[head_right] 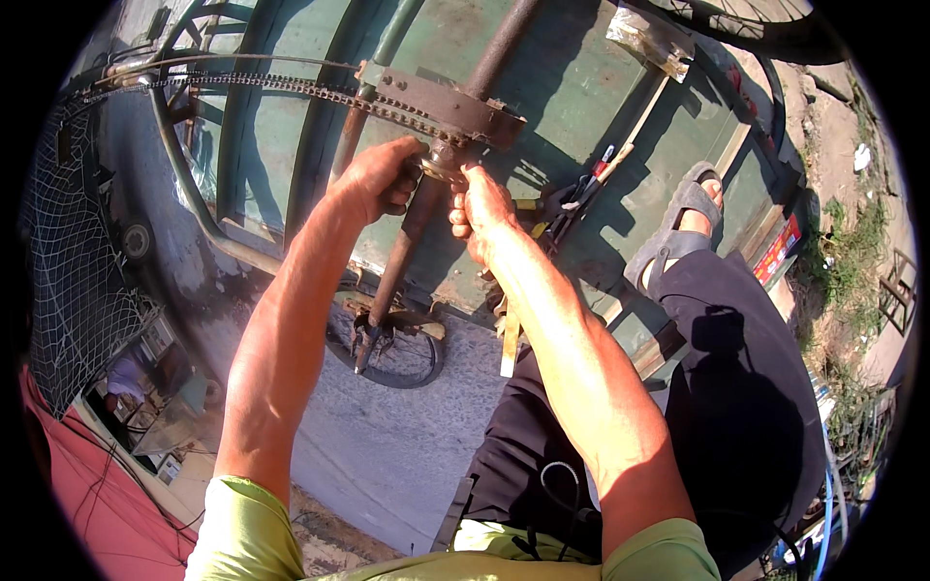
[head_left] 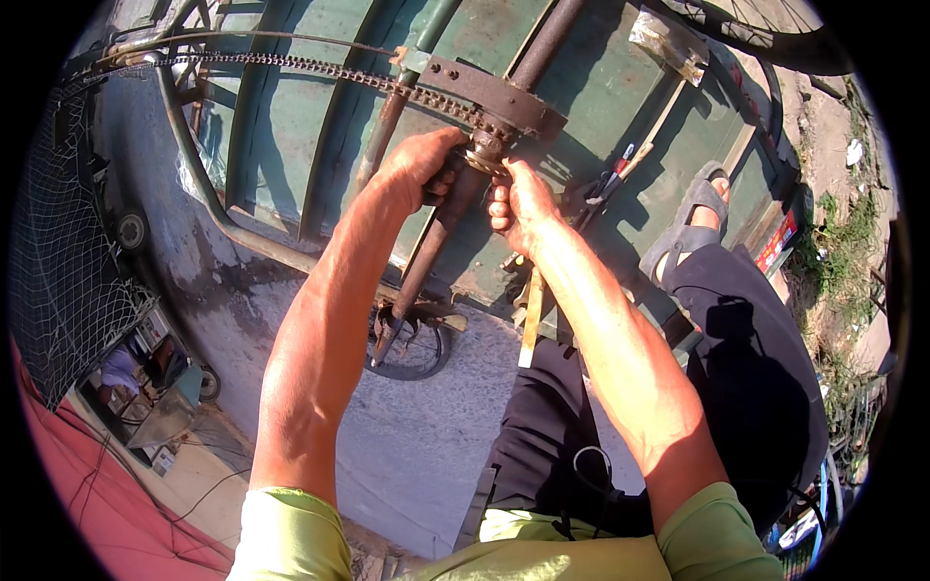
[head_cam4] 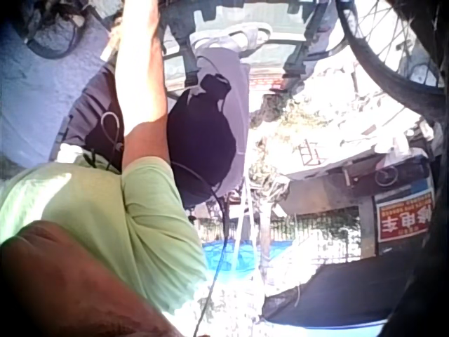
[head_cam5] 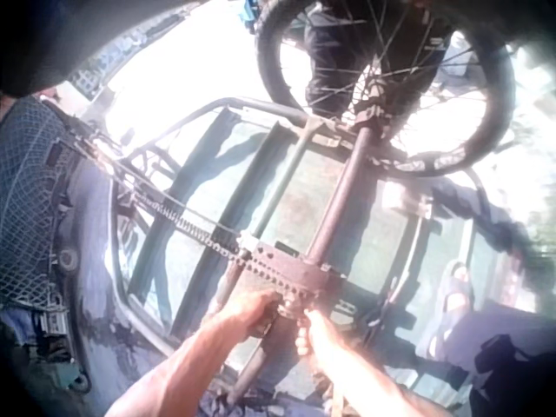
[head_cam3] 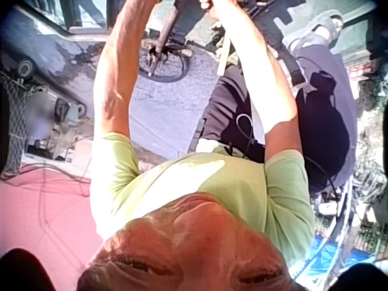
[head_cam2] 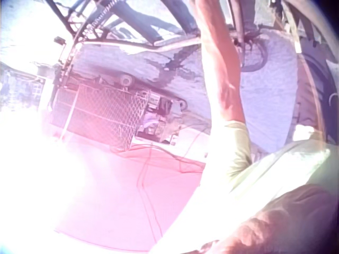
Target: The person works on a bicycle chain and sprocket assembly mounted on a green metal frame. They use pliers and a hammer to adjust the chain tension and manipulate the sprocket components. The person repeatedly checks the chain alignment and uses a hammer to tap parts into place.
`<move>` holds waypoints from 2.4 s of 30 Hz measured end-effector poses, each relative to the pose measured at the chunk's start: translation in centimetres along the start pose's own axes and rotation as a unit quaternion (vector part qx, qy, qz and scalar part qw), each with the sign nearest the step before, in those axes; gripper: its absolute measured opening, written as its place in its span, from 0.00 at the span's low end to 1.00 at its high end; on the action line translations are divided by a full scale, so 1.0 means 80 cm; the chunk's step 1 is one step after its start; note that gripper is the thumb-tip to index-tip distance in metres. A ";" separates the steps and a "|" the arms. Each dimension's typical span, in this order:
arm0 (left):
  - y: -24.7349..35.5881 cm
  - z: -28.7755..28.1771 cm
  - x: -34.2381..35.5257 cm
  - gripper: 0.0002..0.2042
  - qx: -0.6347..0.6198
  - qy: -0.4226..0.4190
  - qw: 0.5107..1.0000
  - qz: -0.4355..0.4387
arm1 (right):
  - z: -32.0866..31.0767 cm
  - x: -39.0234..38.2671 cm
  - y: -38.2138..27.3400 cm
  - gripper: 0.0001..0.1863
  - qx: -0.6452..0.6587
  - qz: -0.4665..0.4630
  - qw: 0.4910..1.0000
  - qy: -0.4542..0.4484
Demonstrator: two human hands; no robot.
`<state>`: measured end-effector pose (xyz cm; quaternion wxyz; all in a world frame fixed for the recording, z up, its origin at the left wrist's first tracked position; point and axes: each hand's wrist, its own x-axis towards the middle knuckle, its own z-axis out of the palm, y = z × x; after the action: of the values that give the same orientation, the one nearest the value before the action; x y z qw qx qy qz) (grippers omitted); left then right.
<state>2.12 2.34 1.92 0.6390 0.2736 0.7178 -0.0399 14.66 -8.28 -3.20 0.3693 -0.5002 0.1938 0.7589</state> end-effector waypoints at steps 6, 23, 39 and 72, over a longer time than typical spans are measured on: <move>-0.002 0.007 -0.013 0.14 0.031 0.040 0.998 0.042 | -0.008 0.017 -0.003 0.15 0.011 0.007 0.999 -0.035; -0.009 0.026 -0.042 0.18 -0.011 0.085 0.994 0.063 | -0.024 0.016 -0.019 0.14 -0.008 0.055 0.996 -0.066; -0.010 0.009 -0.021 0.15 -0.014 0.043 0.998 0.046 | -0.014 0.020 -0.007 0.15 -0.040 -0.012 0.999 -0.025; -0.065 0.002 -0.012 0.51 0.044 -0.034 0.955 0.292 | 0.072 -0.020 -0.270 0.17 -0.809 -0.497 0.313 0.016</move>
<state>0.04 -2.46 1.31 0.6340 0.4978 0.5819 0.1076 27.74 9.06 2.34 0.0843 -0.5642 -0.7959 0.2028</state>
